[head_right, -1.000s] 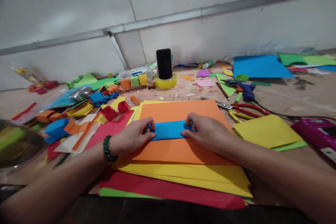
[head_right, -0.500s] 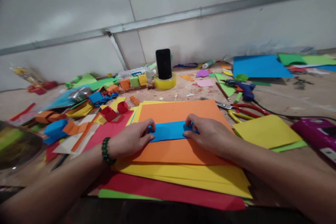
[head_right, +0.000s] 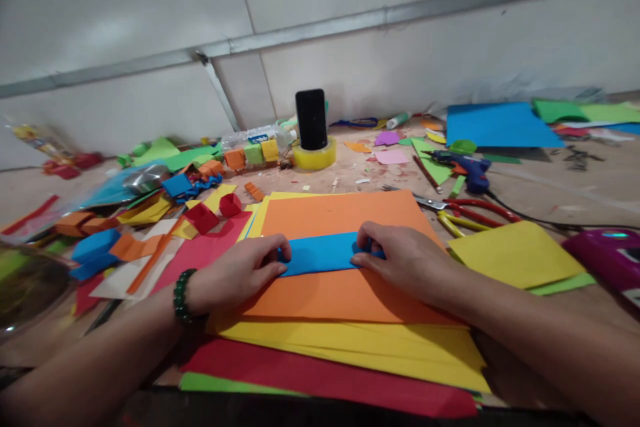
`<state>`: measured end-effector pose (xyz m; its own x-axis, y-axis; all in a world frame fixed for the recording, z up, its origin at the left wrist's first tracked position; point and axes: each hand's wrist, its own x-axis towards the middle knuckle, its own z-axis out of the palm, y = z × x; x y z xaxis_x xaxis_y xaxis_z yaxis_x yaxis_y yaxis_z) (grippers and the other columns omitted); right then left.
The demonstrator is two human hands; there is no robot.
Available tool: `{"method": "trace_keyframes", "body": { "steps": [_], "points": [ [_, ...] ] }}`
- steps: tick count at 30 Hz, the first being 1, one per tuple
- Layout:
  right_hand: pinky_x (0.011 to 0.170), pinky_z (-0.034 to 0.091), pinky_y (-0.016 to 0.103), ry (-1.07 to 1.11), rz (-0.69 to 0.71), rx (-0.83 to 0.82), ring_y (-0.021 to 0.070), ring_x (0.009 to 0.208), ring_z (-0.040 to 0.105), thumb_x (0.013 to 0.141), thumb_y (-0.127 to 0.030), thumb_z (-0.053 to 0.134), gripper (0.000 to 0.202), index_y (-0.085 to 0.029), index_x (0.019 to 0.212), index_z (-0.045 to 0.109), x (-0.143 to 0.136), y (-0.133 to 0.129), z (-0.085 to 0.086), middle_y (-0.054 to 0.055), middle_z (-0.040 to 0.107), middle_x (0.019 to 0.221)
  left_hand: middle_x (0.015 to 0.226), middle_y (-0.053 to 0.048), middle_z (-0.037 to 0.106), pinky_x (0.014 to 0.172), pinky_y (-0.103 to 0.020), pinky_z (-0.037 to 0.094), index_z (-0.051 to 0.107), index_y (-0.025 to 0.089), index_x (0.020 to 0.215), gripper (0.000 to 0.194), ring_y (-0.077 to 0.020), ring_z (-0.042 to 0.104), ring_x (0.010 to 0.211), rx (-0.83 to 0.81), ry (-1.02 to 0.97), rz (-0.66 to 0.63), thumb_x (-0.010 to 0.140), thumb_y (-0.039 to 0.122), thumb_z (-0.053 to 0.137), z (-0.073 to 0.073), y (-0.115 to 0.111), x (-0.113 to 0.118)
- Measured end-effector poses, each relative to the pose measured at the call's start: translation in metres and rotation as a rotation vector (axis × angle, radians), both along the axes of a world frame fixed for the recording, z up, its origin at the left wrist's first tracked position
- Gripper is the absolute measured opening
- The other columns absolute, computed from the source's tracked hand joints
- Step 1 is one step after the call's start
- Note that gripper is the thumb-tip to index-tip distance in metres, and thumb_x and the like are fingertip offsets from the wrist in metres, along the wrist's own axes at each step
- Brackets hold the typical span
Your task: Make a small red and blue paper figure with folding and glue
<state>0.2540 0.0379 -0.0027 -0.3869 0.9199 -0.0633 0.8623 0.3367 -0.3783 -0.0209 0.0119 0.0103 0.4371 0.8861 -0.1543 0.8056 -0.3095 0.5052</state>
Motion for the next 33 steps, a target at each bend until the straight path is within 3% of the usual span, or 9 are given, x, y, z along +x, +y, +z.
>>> {"method": "trace_keyframes", "body": {
  "steps": [3,5,8,11,18,23,29,33],
  "points": [
    [0.056,0.037,0.027,0.004,0.011,-0.021,0.017,0.066,0.06,0.084,-0.041,0.058,0.018,-0.024,0.09,0.062,0.0,0.0,0.001,0.0,0.067,0.076,0.096,-0.003,0.063,0.076,-0.028,0.044,0.06,0.022,0.108,0.024,-0.0168,0.057,0.086,0.06,-0.085,-0.061,0.087,0.014,0.052,-0.002,-0.002,0.003],
    [0.057,0.037,0.027,0.015,0.02,-0.046,0.017,0.066,0.06,0.085,-0.041,0.057,0.018,-0.024,0.09,0.061,0.0,0.001,0.001,0.0,0.066,0.076,0.098,-0.004,0.059,0.074,-0.028,0.042,0.057,0.028,0.123,0.035,-0.0164,0.055,0.085,0.137,-0.068,-0.163,0.091,0.015,0.049,-0.003,-0.004,0.005],
    [0.057,0.037,0.028,0.03,0.04,-0.071,0.0169,0.065,0.059,0.086,-0.041,0.054,0.019,-0.024,0.093,0.06,0.001,0.001,0.001,0.0,0.065,0.076,0.094,-0.004,0.056,0.07,-0.032,0.037,0.05,0.039,0.134,0.043,-0.018,0.049,0.079,0.286,0.096,-0.341,0.096,0.021,0.043,-0.001,-0.008,0.008],
    [0.057,0.037,0.028,0.028,0.04,-0.08,0.0169,0.065,0.059,0.086,-0.038,0.053,0.019,-0.024,0.098,0.059,0.001,0.001,0.001,0.0,0.064,0.076,0.095,-0.006,0.055,0.071,-0.035,0.034,0.05,0.038,0.135,0.042,-0.0198,0.046,0.079,0.362,0.239,-0.436,0.096,0.024,0.042,0.004,-0.011,0.009],
    [0.055,0.035,0.027,-0.052,0.0,-0.061,0.0174,0.067,0.059,0.085,-0.042,0.055,0.026,-0.025,0.105,0.057,0.002,0.002,0.007,0.0,0.063,0.08,0.097,-0.007,0.054,0.075,-0.039,0.035,0.055,0.037,0.128,0.036,-0.0229,0.047,0.084,0.405,0.337,-0.418,0.099,0.029,0.034,0.007,-0.014,0.013],
    [0.055,0.034,0.027,-0.114,-0.033,-0.006,0.0187,0.066,0.059,0.085,-0.052,0.054,0.036,-0.026,0.11,0.053,0.011,0.002,0.005,0.0,0.061,0.078,0.107,-0.009,0.055,0.088,-0.046,0.037,0.056,0.035,0.127,0.035,-0.0272,0.049,0.102,0.445,0.322,-0.398,0.098,0.03,0.036,0.001,-0.017,0.013],
    [0.054,0.032,0.027,-0.096,-0.029,0.017,0.018,0.062,0.056,0.085,-0.052,0.053,0.036,-0.024,0.108,0.054,0.021,-0.001,0.006,-0.001,0.058,0.071,0.123,-0.011,0.053,0.103,-0.055,0.03,0.054,0.035,0.131,0.044,-0.0328,0.042,0.124,0.416,0.303,-0.385,0.088,0.023,0.051,-0.002,-0.022,0.002],
    [0.055,0.034,0.028,-0.07,-0.023,0.037,0.0183,0.063,0.056,0.086,-0.054,0.052,0.035,-0.023,0.103,0.055,0.031,-0.003,0.005,-0.001,0.057,0.07,0.127,-0.01,0.052,0.104,-0.055,0.031,0.054,0.034,0.131,0.048,-0.0324,0.04,0.127,0.382,0.289,-0.339,0.088,0.015,0.048,-0.002,-0.029,-0.011]
  ]
}}
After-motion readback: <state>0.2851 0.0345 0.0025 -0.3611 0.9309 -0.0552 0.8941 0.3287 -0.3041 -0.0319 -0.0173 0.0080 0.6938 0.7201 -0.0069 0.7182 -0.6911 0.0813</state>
